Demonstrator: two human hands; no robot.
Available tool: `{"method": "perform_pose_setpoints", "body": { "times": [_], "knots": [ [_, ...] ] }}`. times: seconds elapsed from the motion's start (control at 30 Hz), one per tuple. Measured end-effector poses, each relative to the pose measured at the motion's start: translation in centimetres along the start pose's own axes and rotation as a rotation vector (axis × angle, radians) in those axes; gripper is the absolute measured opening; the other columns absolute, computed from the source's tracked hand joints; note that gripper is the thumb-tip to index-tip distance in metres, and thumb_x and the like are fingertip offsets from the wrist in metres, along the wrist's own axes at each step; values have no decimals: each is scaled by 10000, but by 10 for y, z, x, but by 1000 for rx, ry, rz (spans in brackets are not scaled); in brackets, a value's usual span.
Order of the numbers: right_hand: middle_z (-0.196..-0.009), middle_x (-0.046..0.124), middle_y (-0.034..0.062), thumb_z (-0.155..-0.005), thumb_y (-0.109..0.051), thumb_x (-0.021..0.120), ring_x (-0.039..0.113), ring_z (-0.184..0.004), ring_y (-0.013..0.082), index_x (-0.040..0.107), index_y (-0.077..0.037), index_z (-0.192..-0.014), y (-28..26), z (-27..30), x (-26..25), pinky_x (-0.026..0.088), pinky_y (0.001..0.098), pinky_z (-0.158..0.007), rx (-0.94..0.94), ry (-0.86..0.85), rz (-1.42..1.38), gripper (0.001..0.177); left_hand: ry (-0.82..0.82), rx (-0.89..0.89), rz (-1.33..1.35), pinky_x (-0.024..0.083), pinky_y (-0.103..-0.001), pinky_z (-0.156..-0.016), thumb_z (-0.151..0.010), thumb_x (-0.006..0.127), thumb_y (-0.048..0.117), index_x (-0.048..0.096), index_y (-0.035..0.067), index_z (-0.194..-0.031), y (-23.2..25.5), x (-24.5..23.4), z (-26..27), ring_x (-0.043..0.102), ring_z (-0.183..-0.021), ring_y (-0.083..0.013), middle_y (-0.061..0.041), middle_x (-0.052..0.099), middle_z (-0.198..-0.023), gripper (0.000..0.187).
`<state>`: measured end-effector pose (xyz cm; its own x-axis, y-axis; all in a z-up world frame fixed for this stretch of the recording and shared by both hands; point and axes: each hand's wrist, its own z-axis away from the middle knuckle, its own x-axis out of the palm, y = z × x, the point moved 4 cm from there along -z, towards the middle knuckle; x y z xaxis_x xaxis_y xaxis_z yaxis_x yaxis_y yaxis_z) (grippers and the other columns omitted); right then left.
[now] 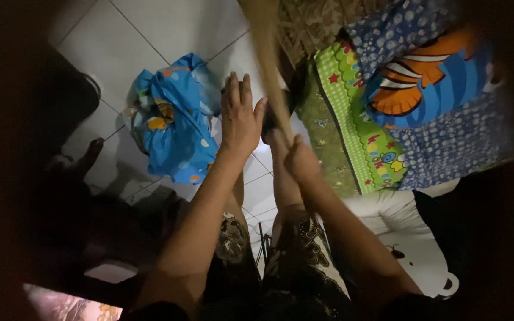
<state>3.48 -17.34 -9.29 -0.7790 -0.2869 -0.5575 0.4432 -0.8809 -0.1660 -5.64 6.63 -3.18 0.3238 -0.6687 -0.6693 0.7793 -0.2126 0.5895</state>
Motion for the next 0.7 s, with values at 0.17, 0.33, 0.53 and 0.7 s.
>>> {"method": "perform_pose_setpoints", "body": {
  "times": [0.17, 0.33, 0.53, 0.7],
  "knots": [
    [-885, 703, 315, -888, -111, 584, 703, -779, 478, 530, -12, -1356, -36, 89, -71, 560, 544, -684, 62, -131, -96, 481, 35, 47, -122, 328, -553, -1200, -1096, 589, 318, 372, -64, -1531, -15, 1, -1, 304, -1489, -501, -344, 287, -1597, 618],
    [-810, 690, 318, -866, -117, 638, 713, -683, 430, 472, 52, -1381, 1, 69, -86, 564, 502, -601, 147, 30, -120, 568, 17, -30, -55, 330, -554, -1200, -1077, 599, 324, 378, -48, -1540, -14, -4, -7, 329, -1472, -493, -329, 290, -1604, 634],
    [-839, 714, 236, -966, -176, 626, 712, -677, 372, 575, 33, -1201, 52, -12, 42, 559, 473, -564, 148, 66, -88, 319, 41, -35, -20, 329, -549, -1212, -1080, 600, 323, 374, -31, -1548, -15, 11, 2, 326, -1480, -495, -317, 284, -1615, 629],
    [-858, 725, 252, -1027, -178, 564, 722, -715, 364, 527, -3, -1310, 26, 62, 31, 570, 465, -621, 181, -189, -46, 335, 5, -54, -75, 309, -548, -1211, -1060, 578, 304, 379, -23, -1547, -22, 8, 4, 300, -1498, -493, -320, 271, -1629, 620]
  ]
}}
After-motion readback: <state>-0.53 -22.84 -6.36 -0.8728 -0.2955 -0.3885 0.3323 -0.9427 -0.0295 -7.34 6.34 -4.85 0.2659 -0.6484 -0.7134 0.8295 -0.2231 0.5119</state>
